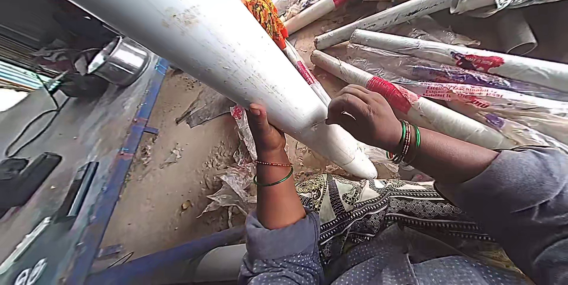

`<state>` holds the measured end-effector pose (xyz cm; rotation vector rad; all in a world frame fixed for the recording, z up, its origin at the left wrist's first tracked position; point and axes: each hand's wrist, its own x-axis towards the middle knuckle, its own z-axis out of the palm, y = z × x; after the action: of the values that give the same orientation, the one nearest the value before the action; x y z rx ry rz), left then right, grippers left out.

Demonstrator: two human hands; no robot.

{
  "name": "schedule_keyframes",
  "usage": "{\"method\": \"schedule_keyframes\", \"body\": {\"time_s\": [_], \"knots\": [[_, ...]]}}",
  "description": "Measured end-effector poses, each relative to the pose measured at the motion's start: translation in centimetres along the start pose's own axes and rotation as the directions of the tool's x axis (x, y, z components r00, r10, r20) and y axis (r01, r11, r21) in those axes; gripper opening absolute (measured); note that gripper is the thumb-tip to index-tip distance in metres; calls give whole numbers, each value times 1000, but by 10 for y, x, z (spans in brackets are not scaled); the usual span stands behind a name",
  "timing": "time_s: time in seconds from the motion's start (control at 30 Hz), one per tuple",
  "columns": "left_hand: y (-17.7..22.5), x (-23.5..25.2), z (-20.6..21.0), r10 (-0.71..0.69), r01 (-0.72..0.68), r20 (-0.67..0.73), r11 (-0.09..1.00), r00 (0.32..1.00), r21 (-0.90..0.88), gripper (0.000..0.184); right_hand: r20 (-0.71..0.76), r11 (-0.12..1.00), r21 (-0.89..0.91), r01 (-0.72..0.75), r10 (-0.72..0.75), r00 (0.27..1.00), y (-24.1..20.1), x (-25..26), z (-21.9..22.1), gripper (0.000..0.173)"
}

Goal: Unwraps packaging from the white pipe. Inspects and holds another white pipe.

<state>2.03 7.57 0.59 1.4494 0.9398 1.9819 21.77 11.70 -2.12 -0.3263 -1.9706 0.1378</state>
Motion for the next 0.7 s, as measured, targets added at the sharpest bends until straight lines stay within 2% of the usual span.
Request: {"method": "schedule_keyframes", "body": {"time_s": [0.07,0.13,0.23,0.33,0.4,0.47,0.57,0.7], "knots": [[0,0,2,-2,2,5,1000,1000,-9,81,-42,1000,-4,-10,10,999,3,26,-1,9],[1,0,3,-16,16,-1,999,1000,-28,81,-37,999,29,-37,38,999,5,27,3,9],[2,0,0,-38,40,29,996,999,-85,76,-11,998,29,-55,56,998,5,-9,11,11],[1,-4,-8,-4,13,65,990,998,-139,62,60,995,-44,-94,96,994,12,-54,8,14],[0,-4,-12,14,-3,70,989,997,-150,64,126,992,-54,-112,118,985,15,-68,2,14],[0,-2,-12,24,-14,63,987,998,-162,65,123,995,-5,-101,101,987,10,-58,-4,13],[1,-5,-9,26,-18,57,990,998,-139,64,58,987,122,-107,101,993,-7,-16,-9,12],[0,-3,-4,36,-28,58,989,998,-142,65,27,989,139,-58,54,998,-6,23,-2,10]]}}
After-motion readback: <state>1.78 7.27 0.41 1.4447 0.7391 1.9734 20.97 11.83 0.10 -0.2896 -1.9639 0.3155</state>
